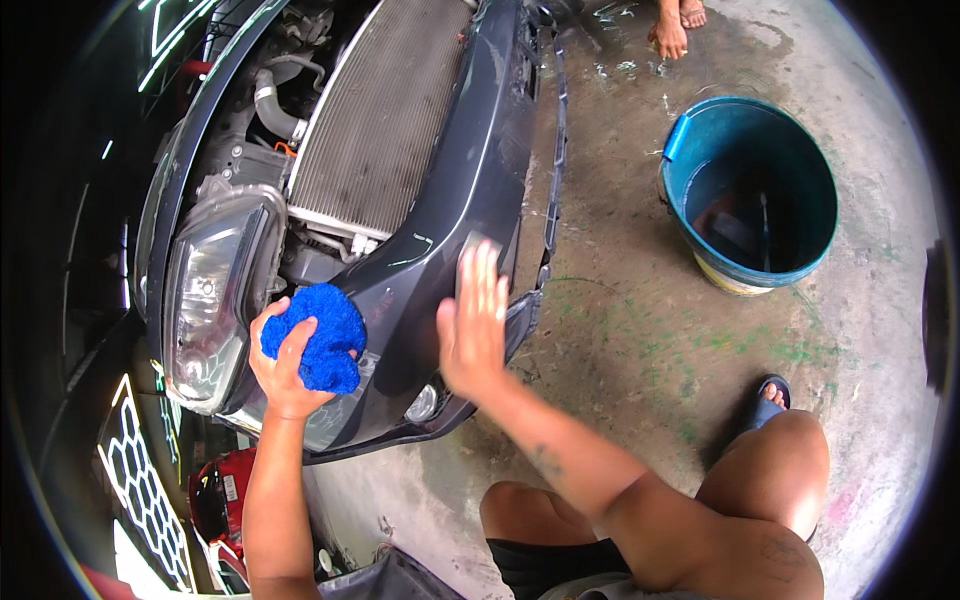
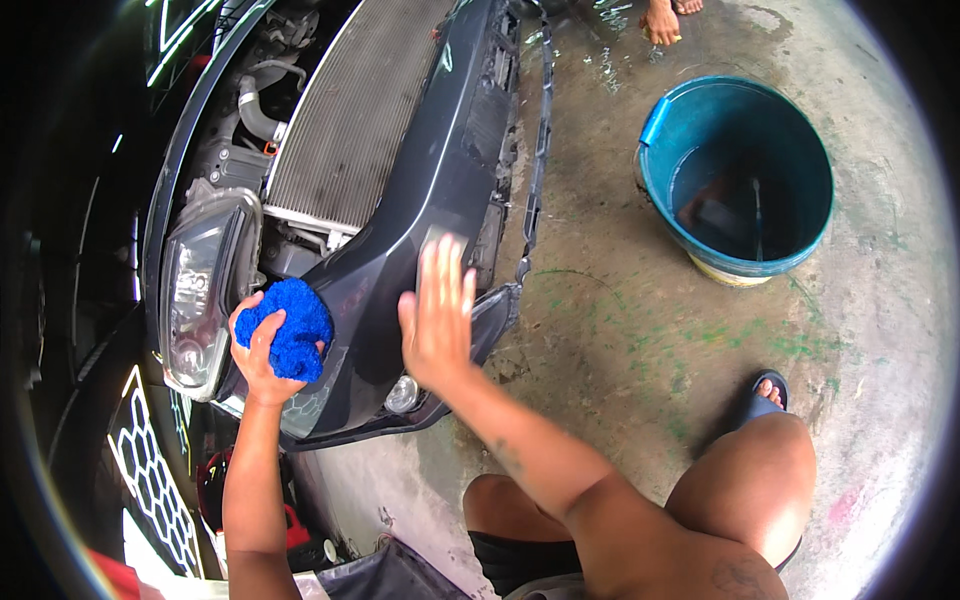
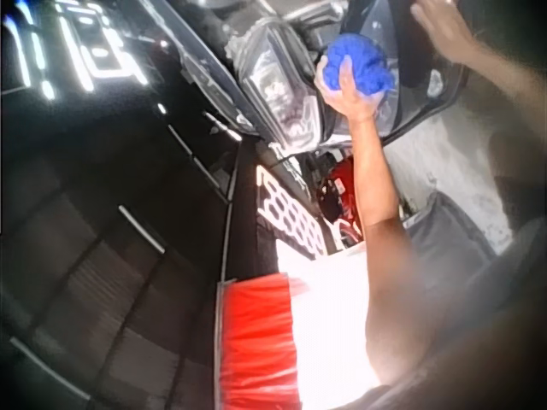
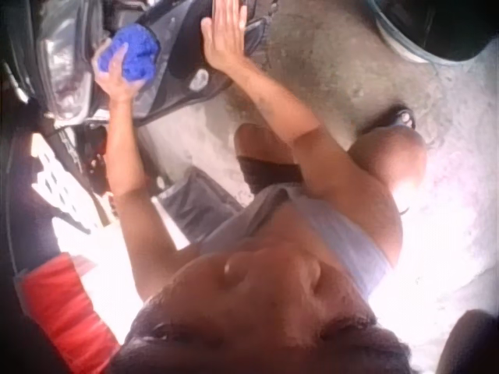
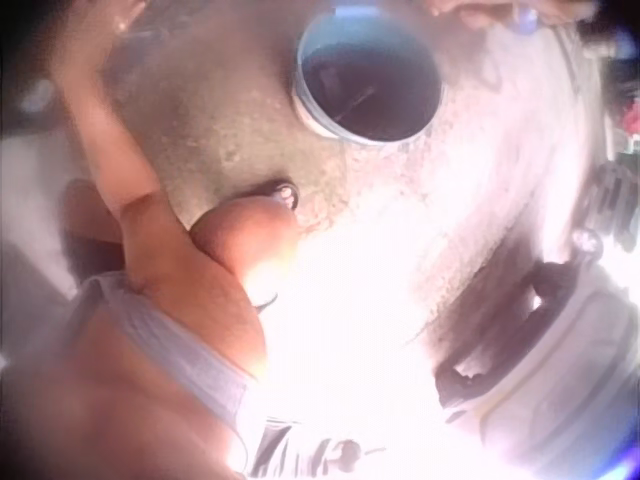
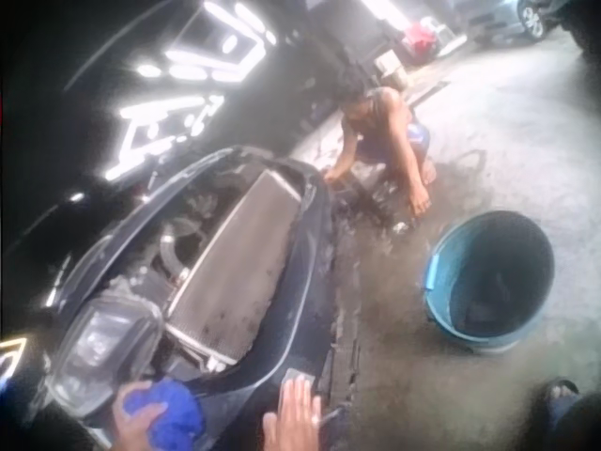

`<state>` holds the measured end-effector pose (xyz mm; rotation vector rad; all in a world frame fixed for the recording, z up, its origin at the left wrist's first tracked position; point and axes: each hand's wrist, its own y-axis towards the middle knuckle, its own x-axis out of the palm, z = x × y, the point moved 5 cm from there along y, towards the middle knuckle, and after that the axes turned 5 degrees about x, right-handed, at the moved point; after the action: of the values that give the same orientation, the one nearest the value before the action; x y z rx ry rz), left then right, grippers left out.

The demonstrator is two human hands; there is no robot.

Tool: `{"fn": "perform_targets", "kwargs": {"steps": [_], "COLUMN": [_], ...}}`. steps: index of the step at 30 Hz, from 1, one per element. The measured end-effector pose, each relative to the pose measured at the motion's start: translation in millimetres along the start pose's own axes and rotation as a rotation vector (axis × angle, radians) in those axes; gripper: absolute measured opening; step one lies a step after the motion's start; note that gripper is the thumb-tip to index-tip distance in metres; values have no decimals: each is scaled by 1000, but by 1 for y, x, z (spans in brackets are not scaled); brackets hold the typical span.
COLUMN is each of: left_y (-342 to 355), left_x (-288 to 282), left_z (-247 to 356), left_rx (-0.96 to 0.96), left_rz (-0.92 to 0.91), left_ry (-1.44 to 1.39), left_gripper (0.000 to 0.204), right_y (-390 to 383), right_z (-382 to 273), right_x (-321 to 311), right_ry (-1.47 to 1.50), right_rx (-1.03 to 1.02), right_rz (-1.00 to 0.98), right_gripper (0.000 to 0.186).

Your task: The person wipes the front bumper of a car with a blue cloth, repeatedly dipping the cloth into a bucket of water. The hood is open, exposing the engine bay. The person focuses on the lower front bumper area, wiping in circular and linear motions.

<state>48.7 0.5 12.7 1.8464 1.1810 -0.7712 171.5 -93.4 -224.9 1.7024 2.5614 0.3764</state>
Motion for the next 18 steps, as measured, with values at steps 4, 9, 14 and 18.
{"fn": "perform_targets", "kwargs": {"steps": [4, 9, 14, 18], "left_y": [0, 3, 2, -4], "left_x": [4, 0, 4, -4], "left_z": [0, -2, 1, -3], "left_rx": [15, 5, 11, -27], "left_rz": [34, 15, 32, 6], "left_ry": [22, 15, 16, 0], "left_gripper": [79, 80, 79, 77], "right_y": [112, -9, 121, 48], "right_z": [26, -8, 13, -8], "right_x": [-32, 1, -35, -18], "right_ry": [31, 36, -37, 58], "right_rx": [114, 82, 88, 35], "right_rz": [45, -158, 24, -65], "right_gripper": [68, 77, 74, 78]}}
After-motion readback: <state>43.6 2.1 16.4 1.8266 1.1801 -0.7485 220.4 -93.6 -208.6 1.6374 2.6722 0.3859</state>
